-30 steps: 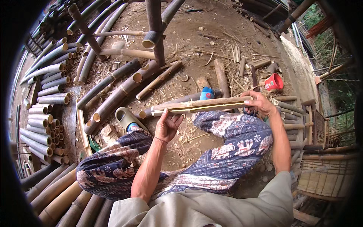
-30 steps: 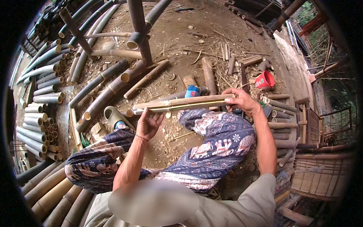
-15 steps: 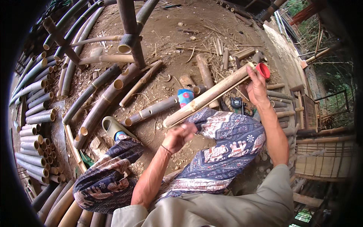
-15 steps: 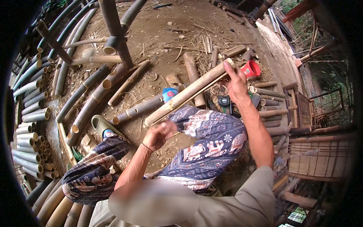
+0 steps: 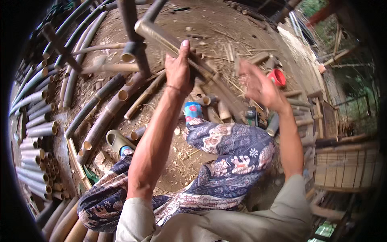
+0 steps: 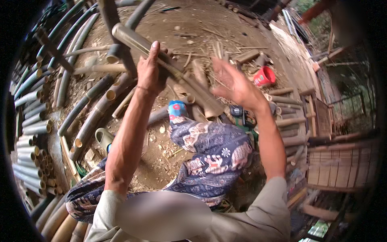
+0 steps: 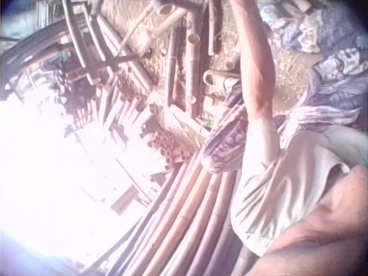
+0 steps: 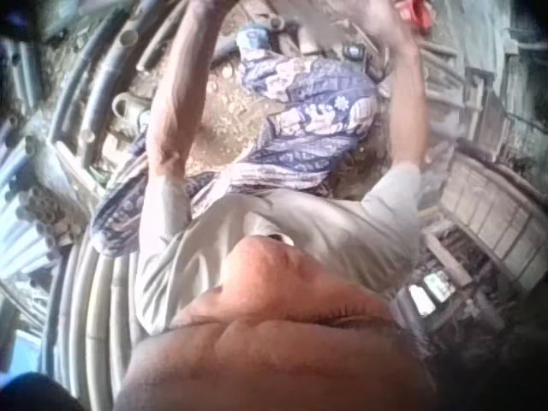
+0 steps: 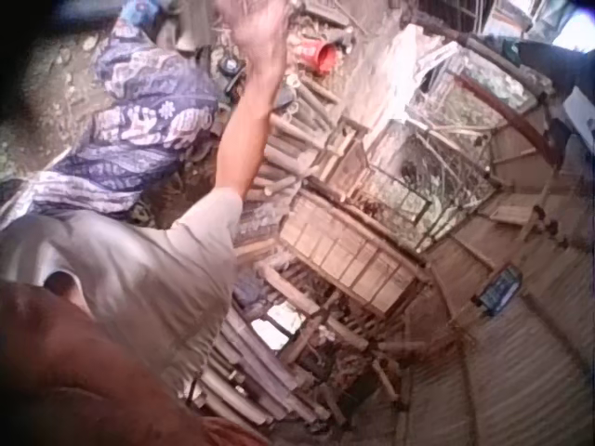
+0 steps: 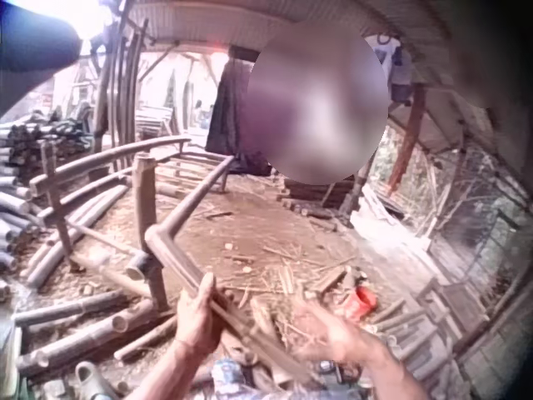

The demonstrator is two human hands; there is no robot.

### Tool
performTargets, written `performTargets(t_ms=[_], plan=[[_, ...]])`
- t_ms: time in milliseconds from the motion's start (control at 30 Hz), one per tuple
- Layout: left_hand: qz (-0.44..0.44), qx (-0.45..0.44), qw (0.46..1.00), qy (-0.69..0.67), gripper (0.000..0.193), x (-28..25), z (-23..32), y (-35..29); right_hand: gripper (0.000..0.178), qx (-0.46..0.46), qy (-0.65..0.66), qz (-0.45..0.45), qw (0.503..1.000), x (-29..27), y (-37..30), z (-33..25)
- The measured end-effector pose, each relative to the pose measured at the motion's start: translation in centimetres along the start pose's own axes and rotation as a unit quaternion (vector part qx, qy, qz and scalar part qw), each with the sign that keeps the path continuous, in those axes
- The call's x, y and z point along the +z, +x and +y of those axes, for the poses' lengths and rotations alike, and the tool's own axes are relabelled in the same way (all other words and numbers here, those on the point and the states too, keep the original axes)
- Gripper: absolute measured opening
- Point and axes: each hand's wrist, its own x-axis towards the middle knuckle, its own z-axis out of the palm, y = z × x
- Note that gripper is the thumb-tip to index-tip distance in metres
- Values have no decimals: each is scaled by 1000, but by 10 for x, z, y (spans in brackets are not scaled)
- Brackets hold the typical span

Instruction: The person constructs a bamboo frame by hammering joints together using a thick bamboo section as a mallet and shaving down bamboo pegs with a knife.

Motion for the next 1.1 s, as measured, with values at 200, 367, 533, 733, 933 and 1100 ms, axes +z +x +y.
performTargets(t_ms=[200,367,533,733,933,1100], plan=[[194,-179,949,-174,43,-22,-98,-27,55,149,363,184,901,16,-85,57],[17,-390,920,33,50,-74,-138,-75,24,171,105,369,907,8,-94,64],[-151,4,462,874,53,-228,-81,-82,18,205,-7,446,871,-62,-79,64],[-170,-153,465,855,68,-306,-43,-87,21,221,-72,325,917,-79,-48,98],[-202,-184,465,842,66,-300,-30,-74,24,223,-135,268,927,-63,-33,90],[-202,-200,456,843,66,-294,-26,-73,30,133,-296,192,926,-33,-1,58]])
